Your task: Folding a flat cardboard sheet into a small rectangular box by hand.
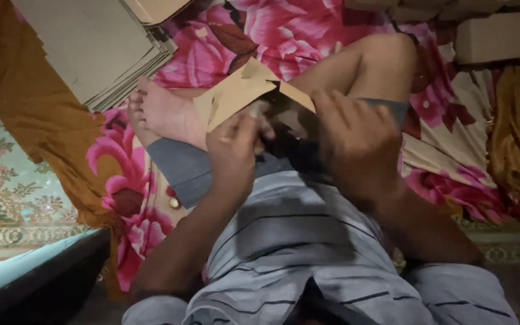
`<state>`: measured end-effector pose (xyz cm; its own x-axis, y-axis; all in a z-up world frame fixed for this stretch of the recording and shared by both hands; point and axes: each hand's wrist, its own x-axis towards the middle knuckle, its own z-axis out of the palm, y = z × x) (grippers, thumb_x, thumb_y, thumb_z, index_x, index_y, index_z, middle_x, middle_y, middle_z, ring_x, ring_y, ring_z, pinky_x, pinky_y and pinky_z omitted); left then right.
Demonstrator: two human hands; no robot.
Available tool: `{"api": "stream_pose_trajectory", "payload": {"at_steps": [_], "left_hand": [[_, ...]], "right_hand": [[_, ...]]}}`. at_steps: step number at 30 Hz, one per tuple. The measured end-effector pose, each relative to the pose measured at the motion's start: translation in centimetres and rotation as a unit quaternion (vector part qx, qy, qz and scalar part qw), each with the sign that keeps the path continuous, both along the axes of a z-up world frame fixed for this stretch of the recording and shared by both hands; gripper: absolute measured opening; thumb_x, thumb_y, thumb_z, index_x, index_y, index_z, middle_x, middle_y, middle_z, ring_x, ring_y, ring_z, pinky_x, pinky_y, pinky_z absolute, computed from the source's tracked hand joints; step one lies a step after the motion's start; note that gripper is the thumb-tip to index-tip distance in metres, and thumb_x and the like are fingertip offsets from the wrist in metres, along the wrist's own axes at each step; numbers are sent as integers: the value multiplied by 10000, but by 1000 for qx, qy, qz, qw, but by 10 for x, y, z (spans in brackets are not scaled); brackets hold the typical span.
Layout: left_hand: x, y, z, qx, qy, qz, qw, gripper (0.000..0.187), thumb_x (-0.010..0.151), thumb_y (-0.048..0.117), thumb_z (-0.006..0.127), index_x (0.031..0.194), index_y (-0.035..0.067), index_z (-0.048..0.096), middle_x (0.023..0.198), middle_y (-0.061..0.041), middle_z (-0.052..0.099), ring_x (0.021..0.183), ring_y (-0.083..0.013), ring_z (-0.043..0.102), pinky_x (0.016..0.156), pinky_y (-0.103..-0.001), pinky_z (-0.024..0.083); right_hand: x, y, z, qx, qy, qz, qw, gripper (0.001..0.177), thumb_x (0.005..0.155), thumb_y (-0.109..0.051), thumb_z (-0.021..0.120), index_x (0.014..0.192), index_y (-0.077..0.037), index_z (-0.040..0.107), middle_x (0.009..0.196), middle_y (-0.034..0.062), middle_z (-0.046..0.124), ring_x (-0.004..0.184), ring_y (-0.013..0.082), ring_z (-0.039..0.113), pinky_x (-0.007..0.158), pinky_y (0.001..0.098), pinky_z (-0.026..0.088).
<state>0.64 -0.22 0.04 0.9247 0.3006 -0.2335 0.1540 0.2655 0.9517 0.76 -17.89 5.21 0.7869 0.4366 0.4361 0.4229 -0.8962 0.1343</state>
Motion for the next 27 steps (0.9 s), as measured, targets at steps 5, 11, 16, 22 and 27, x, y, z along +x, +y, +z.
{"api": "stream_pose_trajectory", "payload": {"at_steps": [5, 11, 16, 22, 27], "left_hand": [[-35, 17, 10, 249, -247, -243, 904, 85, 953, 8, 640, 925, 21, 719, 785, -70, 651, 667, -158, 586, 615, -298, 462], [-32, 50, 37, 488, -373, -53, 787, 493, 935, 345, 777, 1197, -39, 613, 1088, -222, 674, 992, -372, 686, 904, -461, 595], [-31, 52, 38, 494, -364, -35, 789, 374, 976, 214, 771, 1225, -18, 618, 1079, -201, 667, 947, -310, 652, 775, -396, 535], [-9, 54, 32, 610, -235, -62, 755, 809, 934, 700, 619, 1489, 140, 439, 1464, -171, 556, 1405, -350, 521, 1256, -753, 78], [16, 70, 29, 719, -200, -177, 642, 998, 873, 459, 904, 1606, 174, 291, 1448, -184, 537, 1312, -374, 540, 973, -528, 469]], "right_hand": [[16, -15, 3, 72, 20, 79, 994, 263, 1084, -117, 496, 1210, -94, 726, 1083, 64, 765, 835, 263, 691, 724, 409, 421], [25, -21, 16, 22, 27, 119, 992, 244, 1045, -106, 512, 1185, -130, 710, 1000, 49, 693, 785, 255, 606, 777, 389, 386], [32, -24, 11, 22, -3, 134, 991, 222, 1089, -87, 524, 1159, -135, 729, 944, 40, 678, 775, 235, 604, 786, 373, 388], [33, -22, 15, 4, 1, 150, 989, 169, 1092, -110, 543, 1139, -144, 702, 985, 35, 668, 738, 242, 576, 805, 377, 380], [37, -25, 8, -9, 19, 162, 987, 216, 1043, -188, 589, 1204, -177, 732, 1152, 26, 722, 812, 250, 632, 839, 397, 405]]}}
